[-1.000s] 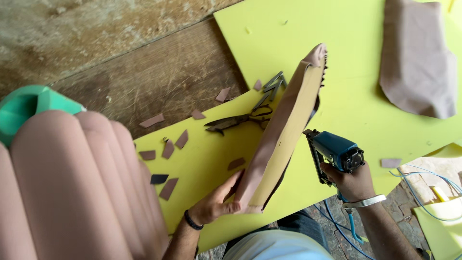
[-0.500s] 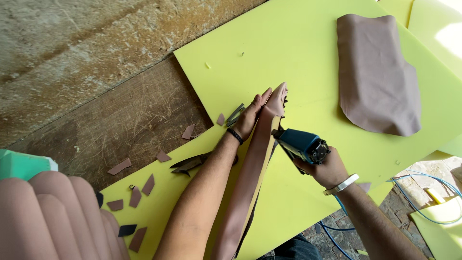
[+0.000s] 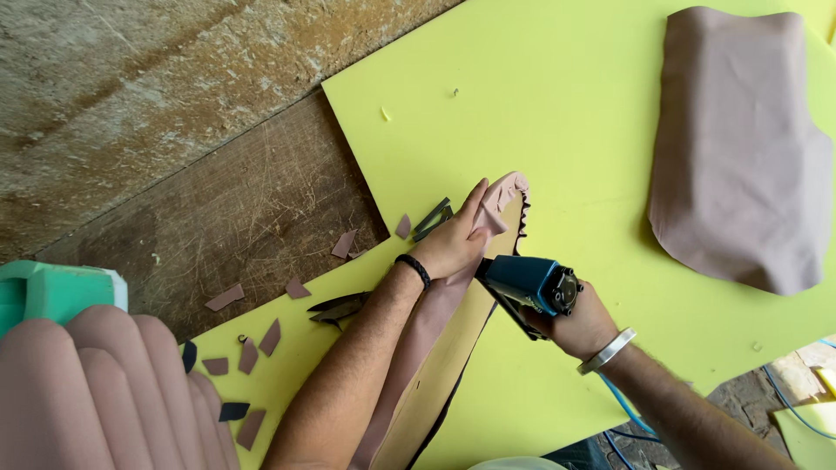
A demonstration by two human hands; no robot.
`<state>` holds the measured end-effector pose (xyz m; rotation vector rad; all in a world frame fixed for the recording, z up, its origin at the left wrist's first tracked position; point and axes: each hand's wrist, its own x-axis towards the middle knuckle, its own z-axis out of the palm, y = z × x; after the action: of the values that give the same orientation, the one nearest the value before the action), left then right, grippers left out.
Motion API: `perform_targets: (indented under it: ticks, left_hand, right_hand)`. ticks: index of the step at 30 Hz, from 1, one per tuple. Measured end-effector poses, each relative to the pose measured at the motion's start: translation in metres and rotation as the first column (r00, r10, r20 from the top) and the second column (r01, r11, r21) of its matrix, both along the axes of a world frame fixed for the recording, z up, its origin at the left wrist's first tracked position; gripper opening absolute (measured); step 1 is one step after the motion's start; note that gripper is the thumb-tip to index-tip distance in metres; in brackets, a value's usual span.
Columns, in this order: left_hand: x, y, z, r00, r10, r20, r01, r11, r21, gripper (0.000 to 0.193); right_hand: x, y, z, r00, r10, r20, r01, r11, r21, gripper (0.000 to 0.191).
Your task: The person staples pink fabric onto a cardboard template using a pneumatic staple gun, then trims excess fabric with scissors. The person repeats this process on multiple templates, folding and securing the fabric edges.
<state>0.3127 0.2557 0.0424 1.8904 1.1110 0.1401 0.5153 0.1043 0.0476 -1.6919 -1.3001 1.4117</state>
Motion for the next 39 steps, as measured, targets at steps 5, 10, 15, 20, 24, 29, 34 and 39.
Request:
perform_targets:
  ticks: [5,10,15,20,24,29,34,39]
  left_hand:
    - [0.004,-0.003,0.021,0.968,0.059,-0.244,-0.083,0.992,-0.092,0.087]
    - [0.009,-0.005,0.006,1.000,-0.004,0.001,0.004,0.996,0.093,0.089]
    - [0.010,-0.004,0.012,0.995,-0.007,-0.102,0.011,0.999,0.043,0.095]
    - [0.013,-0.006,0.034,0.965,0.019,-0.261,-0.056,0.989,-0.136,0.091]
    - [0.016,-0.007,0.041,0.977,0.030,-0.211,-0.046,0.996,-0.074,0.091]
    - [0.015,-0.006,0.041,0.949,0.023,-0.313,-0.072,0.987,-0.145,0.092]
    - [0.013,-0.005,0.037,0.961,0.021,-0.277,-0.041,0.997,-0.067,0.095]
    - [0.009,-0.004,0.023,0.964,0.018,-0.266,-0.037,0.997,-0.066,0.095]
  right_hand:
    - [0.039,0.017,0.010,0.983,-0.094,0.155,0.090,0.995,0.030,0.031]
    - [0.054,0.040,0.017,0.997,-0.018,-0.070,0.036,0.961,0.276,0.036]
    - [0.049,0.058,0.021,0.993,0.020,0.118,-0.036,0.991,0.130,0.030]
    - [0.050,0.064,0.026,0.990,0.062,0.125,-0.078,0.989,0.129,0.029]
    - [0.053,0.066,0.023,0.981,0.063,0.186,-0.075,0.995,0.059,0.031]
    - [0.054,0.064,0.013,0.997,0.060,0.054,-0.071,0.972,0.224,0.042]
    - [0.052,0.060,0.005,0.994,0.055,0.098,-0.070,0.985,0.159,0.039]
    - [0.051,0.057,-0.002,0.990,0.025,0.140,-0.037,0.996,0.078,0.037]
